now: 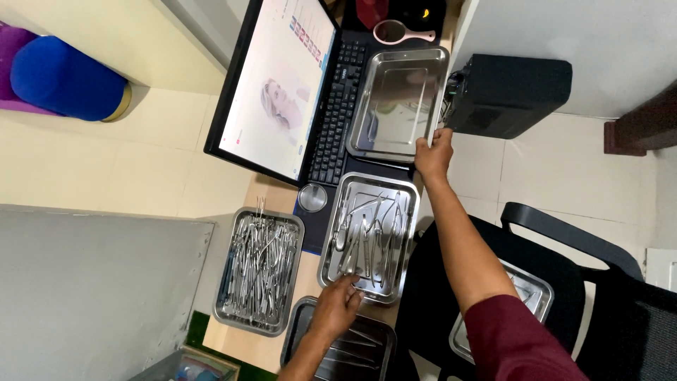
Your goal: Sorting dental instruments into metal trays and transferring them into a sterilization unit.
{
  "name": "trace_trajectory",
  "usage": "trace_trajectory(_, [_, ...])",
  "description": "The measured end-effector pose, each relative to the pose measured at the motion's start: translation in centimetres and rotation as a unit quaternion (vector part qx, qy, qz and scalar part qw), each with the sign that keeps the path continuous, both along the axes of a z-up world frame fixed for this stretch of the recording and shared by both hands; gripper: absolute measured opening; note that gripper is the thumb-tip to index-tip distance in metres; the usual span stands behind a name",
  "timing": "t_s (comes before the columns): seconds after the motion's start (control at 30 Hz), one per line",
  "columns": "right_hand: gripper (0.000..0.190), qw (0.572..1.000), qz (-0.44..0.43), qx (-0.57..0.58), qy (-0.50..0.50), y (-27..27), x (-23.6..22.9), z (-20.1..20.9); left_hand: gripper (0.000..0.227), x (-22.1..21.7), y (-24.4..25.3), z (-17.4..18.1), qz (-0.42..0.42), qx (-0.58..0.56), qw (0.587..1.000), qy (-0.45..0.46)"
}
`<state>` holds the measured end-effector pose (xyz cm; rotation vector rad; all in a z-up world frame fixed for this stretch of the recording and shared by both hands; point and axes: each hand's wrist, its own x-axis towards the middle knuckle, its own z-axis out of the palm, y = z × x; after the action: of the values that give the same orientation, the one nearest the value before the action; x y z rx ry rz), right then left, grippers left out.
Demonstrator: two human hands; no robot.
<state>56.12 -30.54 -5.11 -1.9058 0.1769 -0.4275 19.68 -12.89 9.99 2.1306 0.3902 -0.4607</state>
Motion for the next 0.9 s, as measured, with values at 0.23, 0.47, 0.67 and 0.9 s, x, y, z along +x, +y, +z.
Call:
trace_trajectory(0.23, [0.034,0.990,-0.021,-0.046,0.133,0.1,-1.2,1.9,0.035,-0.7,0.0,-1.0,-0.009,0.034,0.997,-0.067])
trace_trajectory(0.47, [0.031,0.977,-0.012,-0.185,0.101,-1.1,-2.0,1.5,0.034,-1.0,0.1,-1.7,-0.006,0.008,0.996,-0.086])
trace_trajectory(0.67, [0.039,0.982,0.014,-0.147,0.122,-1.1,-2.1,1.8,0.032,-1.8,0.1,-2.1,0.006,0.007,0.995,-0.100])
trace_trajectory(0.9, [0.045,0.982,0.058,-0.124,0.129,-2.0,-2.9,3.5,0.035,-2.7,0.1,-1.2,-0.009,0.023,0.995,-0.094])
